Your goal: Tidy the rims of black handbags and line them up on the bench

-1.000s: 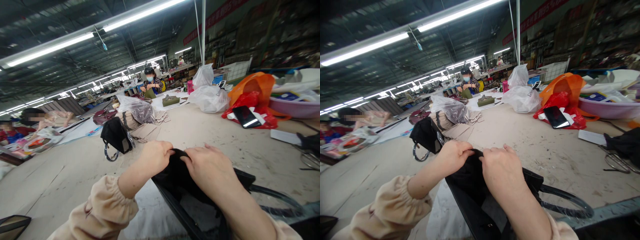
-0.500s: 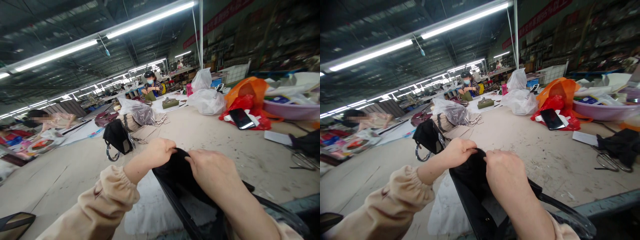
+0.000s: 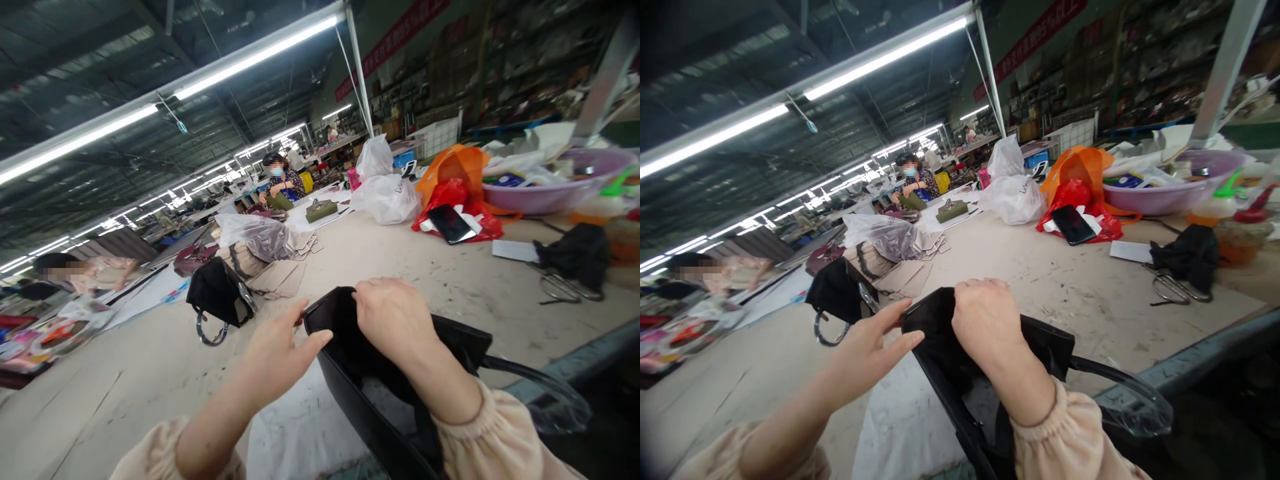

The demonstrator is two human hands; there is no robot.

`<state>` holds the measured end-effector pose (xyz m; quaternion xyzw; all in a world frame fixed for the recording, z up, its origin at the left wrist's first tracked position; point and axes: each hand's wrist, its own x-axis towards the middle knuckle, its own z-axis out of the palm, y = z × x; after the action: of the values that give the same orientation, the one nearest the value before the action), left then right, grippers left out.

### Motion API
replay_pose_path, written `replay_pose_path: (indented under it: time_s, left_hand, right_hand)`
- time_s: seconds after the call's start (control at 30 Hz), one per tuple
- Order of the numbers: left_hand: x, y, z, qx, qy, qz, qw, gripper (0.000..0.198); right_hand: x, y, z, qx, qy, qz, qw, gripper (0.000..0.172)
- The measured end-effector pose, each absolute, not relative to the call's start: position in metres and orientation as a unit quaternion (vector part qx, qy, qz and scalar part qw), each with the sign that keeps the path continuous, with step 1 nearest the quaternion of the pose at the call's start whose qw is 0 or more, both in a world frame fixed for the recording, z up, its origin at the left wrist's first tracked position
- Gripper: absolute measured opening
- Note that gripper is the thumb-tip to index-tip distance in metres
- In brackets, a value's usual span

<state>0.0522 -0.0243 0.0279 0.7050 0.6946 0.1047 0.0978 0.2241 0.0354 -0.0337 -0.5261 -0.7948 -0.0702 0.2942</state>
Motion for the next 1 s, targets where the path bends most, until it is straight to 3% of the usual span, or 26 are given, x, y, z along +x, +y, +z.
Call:
replay_pose_path:
  time_s: [0.1, 0.33, 0.43, 0.63, 0.8, 0.93, 1.0]
  left_hand:
    - [0.051, -0.032, 0.015, 0.686, 0.696, 0.148, 0.153, 0.048]
    - [0.013, -0.01, 0.002, 0.709, 0.661, 0.184, 0.163, 0.065]
    - [0.005, -0.008, 0.001, 0.718, 0.635, 0.213, 0.189, 0.063]
    - [0.03, -0.013, 0.013, 0.691, 0.692, 0.176, 0.112, 0.046]
    - [0.041, -0.002, 0.019, 0.733, 0.672, 0.089, 0.059, 0.017]
    - [0.042, 0.0, 0.013, 0.714, 0.688, 0.128, 0.015, 0.029]
    - [0.041, -0.001, 0.01, 0.723, 0.676, 0.142, -0.018, 0.025]
  right_hand:
    - [0.22, 0.03, -0.031, -0.507, -0.806, -0.053, 0.301, 0.022]
    - [0.211, 0.011, -0.028, -0.502, -0.813, -0.054, 0.288, 0.019]
    - [0.21, 0.007, -0.027, -0.508, -0.811, -0.058, 0.284, 0.019]
    - [0.211, 0.011, -0.026, -0.516, -0.806, -0.068, 0.282, 0.02]
    - [0.215, 0.018, -0.027, -0.531, -0.798, -0.075, 0.275, 0.021]
    - [0.217, 0.022, -0.027, -0.54, -0.796, -0.077, 0.264, 0.023]
    - [0.216, 0.023, -0.028, -0.541, -0.796, -0.079, 0.26, 0.023]
